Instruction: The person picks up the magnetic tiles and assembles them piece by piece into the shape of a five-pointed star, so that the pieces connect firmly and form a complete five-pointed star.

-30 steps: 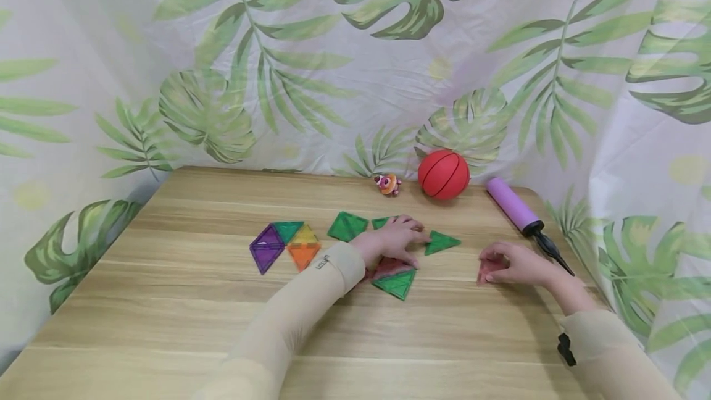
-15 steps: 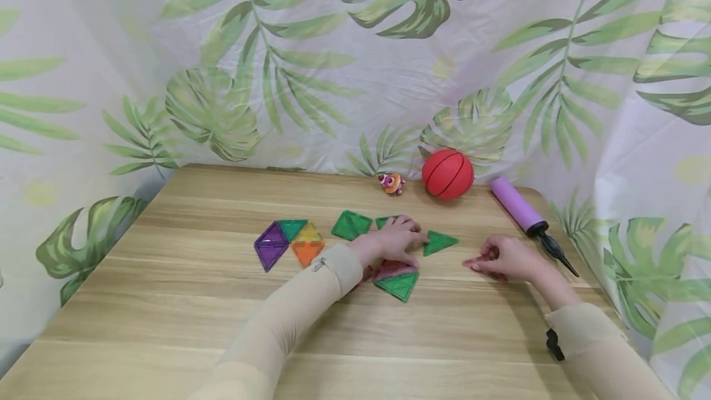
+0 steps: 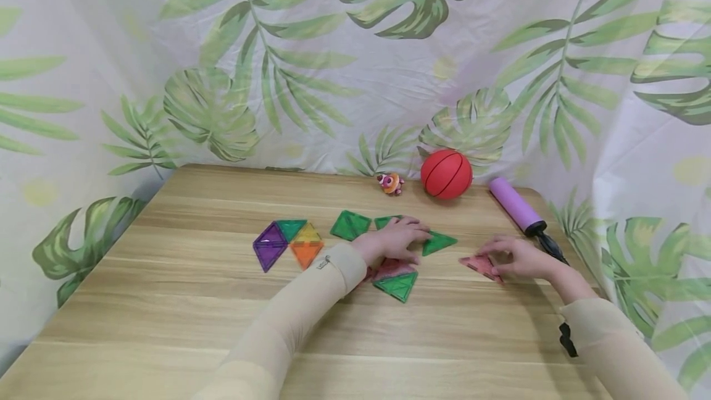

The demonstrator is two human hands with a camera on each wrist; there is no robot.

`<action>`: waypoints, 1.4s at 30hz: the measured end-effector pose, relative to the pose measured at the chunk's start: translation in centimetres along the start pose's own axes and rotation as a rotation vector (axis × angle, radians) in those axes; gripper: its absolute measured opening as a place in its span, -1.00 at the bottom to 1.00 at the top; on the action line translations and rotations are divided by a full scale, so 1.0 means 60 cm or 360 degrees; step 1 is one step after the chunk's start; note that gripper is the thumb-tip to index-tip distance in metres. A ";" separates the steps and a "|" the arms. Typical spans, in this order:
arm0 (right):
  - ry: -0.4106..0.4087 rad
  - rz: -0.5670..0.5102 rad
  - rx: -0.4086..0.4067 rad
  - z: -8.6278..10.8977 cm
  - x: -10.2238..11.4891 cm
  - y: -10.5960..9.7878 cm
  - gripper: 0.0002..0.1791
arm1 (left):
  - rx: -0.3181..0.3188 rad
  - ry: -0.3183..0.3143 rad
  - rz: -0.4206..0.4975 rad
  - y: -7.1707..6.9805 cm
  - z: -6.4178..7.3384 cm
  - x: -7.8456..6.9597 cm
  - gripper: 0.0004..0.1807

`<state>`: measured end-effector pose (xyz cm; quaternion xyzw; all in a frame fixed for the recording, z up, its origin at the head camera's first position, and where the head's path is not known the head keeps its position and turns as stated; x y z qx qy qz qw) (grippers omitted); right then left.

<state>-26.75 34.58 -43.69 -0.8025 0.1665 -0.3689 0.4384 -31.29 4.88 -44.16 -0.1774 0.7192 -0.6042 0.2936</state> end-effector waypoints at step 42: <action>0.0462 0.0473 -0.0220 -0.049 0.056 0.072 -0.41 | 0.0003 -0.0031 0.0015 -0.003 0.014 0.003 -0.37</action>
Point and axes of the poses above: each hand's wrist, its own z-axis away from the middle knuckle, its own y-axis out of the palm, x = y × z, the point moved 2 cm from there along -z, towards the middle knuckle, and after that the axes turned 15 degrees about -x, right-handed, at the moved point
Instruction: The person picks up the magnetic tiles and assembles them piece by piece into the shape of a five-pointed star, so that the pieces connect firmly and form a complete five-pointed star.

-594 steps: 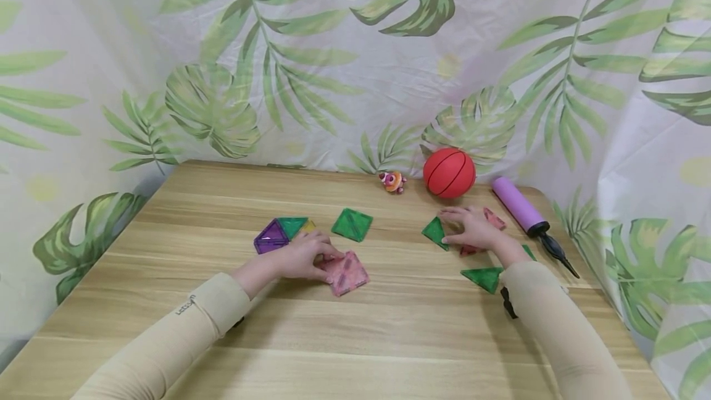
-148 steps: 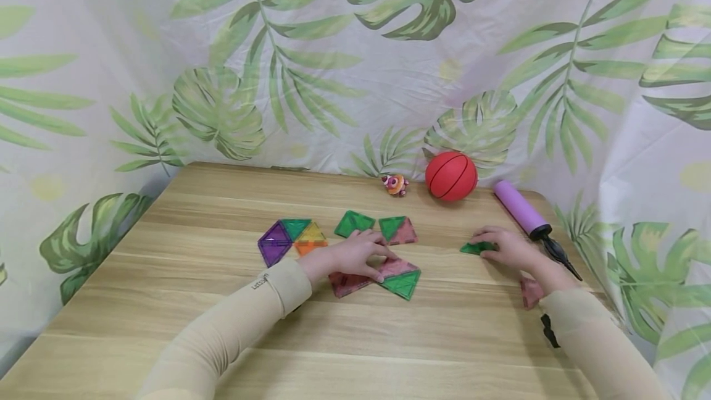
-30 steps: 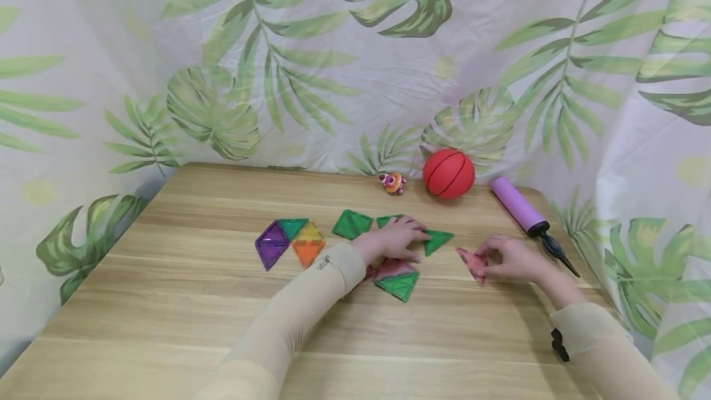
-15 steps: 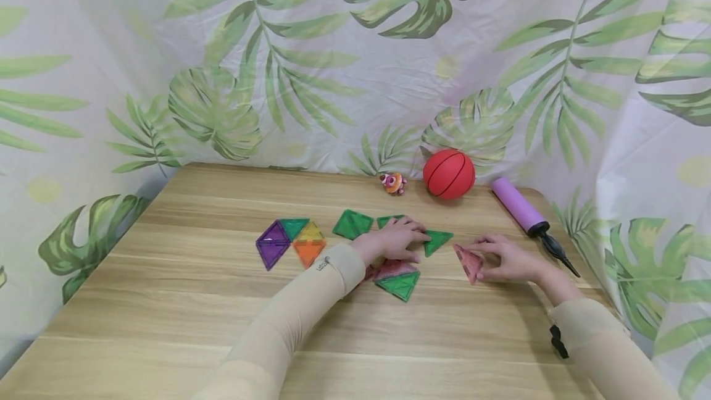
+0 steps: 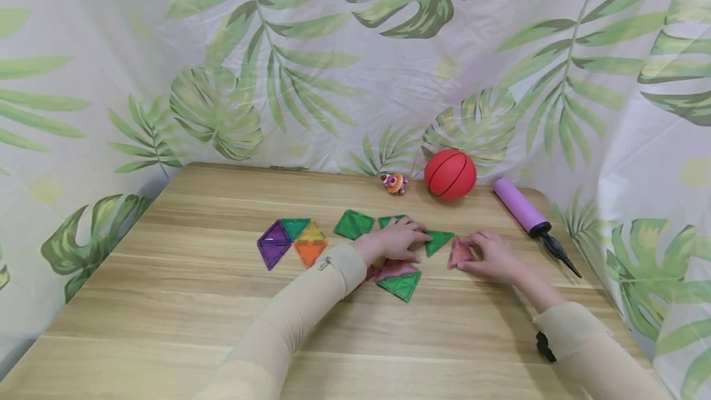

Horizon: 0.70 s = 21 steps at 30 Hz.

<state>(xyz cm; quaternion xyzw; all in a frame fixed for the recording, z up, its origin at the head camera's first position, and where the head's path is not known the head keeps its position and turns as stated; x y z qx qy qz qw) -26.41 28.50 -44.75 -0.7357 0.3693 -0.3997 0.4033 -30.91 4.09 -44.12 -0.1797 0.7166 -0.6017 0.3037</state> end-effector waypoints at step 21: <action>0.0133 0.0025 -0.0062 -0.020 0.039 -0.008 -0.49 | -0.0022 -0.0011 0.0051 -0.029 0.012 -0.002 -0.34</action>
Point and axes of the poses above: each hand's wrist, its own z-axis away from the middle knuckle, its own y-axis out of the palm, x = y × z, the point moved 2 cm from there along -z, towards the middle knuckle, and after that the axes turned 15 degrees about -x, right-handed, at the moved point
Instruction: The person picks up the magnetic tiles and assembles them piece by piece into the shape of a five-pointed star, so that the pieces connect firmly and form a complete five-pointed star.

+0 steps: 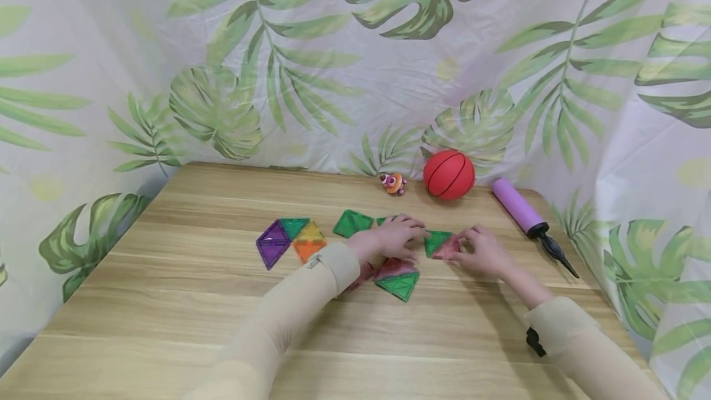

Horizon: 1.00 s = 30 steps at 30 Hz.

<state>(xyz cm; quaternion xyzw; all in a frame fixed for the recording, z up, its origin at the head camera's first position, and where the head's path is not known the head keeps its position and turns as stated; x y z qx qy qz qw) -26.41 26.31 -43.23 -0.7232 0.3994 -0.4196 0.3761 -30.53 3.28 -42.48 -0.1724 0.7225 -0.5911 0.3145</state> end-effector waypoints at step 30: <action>-0.0461 -0.0287 0.0024 -0.111 0.250 0.010 -0.30 | -0.0447 -0.0327 0.0114 -0.143 0.306 0.216 -0.16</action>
Point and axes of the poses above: each hand's wrist, its own z-axis away from the middle knuckle, its own y-axis out of the palm, x = y × z, the point moved 2 cm from there along -z, towards the middle knuckle, and after that the axes turned 15 degrees about -x, right-handed, at the moved point
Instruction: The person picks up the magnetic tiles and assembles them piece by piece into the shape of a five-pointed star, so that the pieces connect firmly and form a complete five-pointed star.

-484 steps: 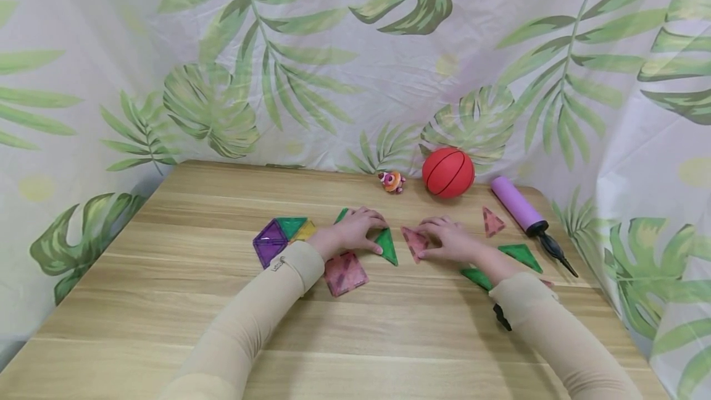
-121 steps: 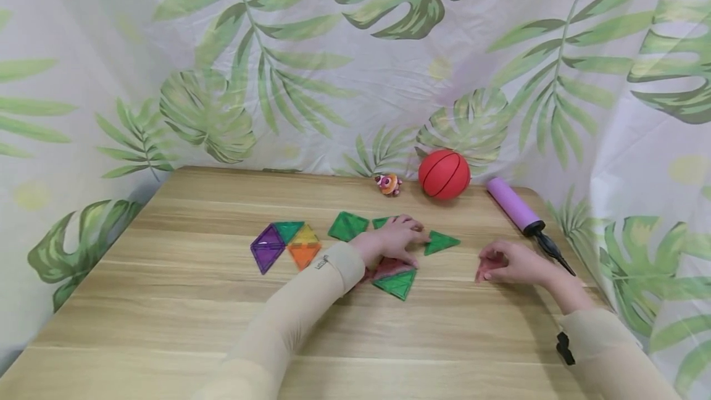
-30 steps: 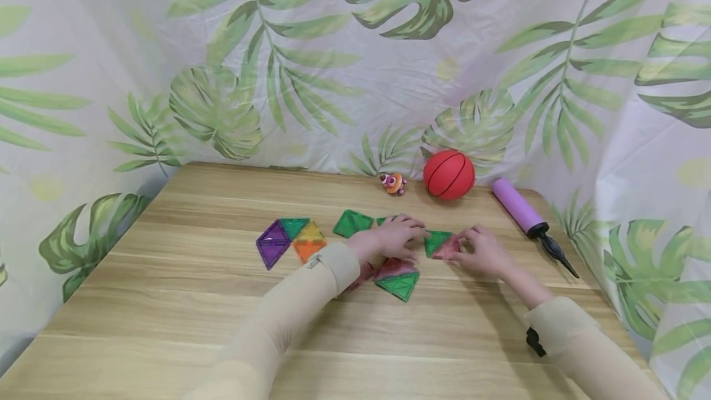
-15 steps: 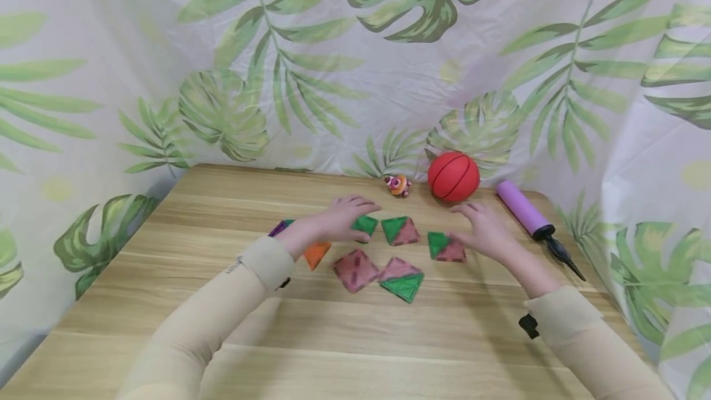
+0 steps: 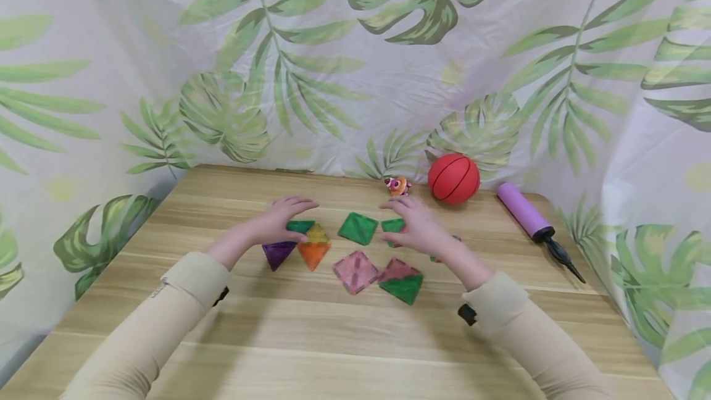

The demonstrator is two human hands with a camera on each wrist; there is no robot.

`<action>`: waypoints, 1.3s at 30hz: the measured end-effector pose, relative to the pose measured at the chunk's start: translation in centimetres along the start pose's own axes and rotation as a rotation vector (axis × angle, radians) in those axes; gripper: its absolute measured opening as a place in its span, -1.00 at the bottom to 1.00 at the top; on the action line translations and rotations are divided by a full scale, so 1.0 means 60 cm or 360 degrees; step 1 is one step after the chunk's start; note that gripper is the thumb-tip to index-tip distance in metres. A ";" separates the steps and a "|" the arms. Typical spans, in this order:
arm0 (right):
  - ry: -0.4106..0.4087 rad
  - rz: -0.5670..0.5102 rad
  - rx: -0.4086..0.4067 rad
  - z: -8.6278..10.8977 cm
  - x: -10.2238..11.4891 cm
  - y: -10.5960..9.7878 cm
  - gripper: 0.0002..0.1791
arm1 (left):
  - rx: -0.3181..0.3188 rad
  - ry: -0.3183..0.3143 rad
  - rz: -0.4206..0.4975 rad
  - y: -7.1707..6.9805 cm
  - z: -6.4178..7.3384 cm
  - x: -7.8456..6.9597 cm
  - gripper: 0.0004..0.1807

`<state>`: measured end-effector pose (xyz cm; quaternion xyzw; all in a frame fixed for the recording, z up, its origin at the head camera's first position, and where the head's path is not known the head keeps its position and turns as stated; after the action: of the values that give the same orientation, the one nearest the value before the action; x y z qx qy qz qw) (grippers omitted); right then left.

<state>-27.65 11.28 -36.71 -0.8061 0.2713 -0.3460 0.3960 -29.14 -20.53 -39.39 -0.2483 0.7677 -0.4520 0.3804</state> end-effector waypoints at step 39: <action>-0.0083 0.0053 0.0582 -0.069 0.097 0.212 -0.34 | 0.0238 -0.0218 0.0160 0.018 0.062 0.078 0.14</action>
<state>-29.37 -1.59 -43.39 -0.7248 0.2069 -0.3618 0.5486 -28.90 -25.29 -43.16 -0.2108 0.7156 -0.4703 0.4715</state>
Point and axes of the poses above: each hand's wrist, its own z-axis away from the middle knuckle, its own y-axis out of the palm, x = y × z, the point moved 2 cm from there along -z, towards the middle knuckle, and after that the axes turned 15 degrees about -x, right-handed, at the moved point
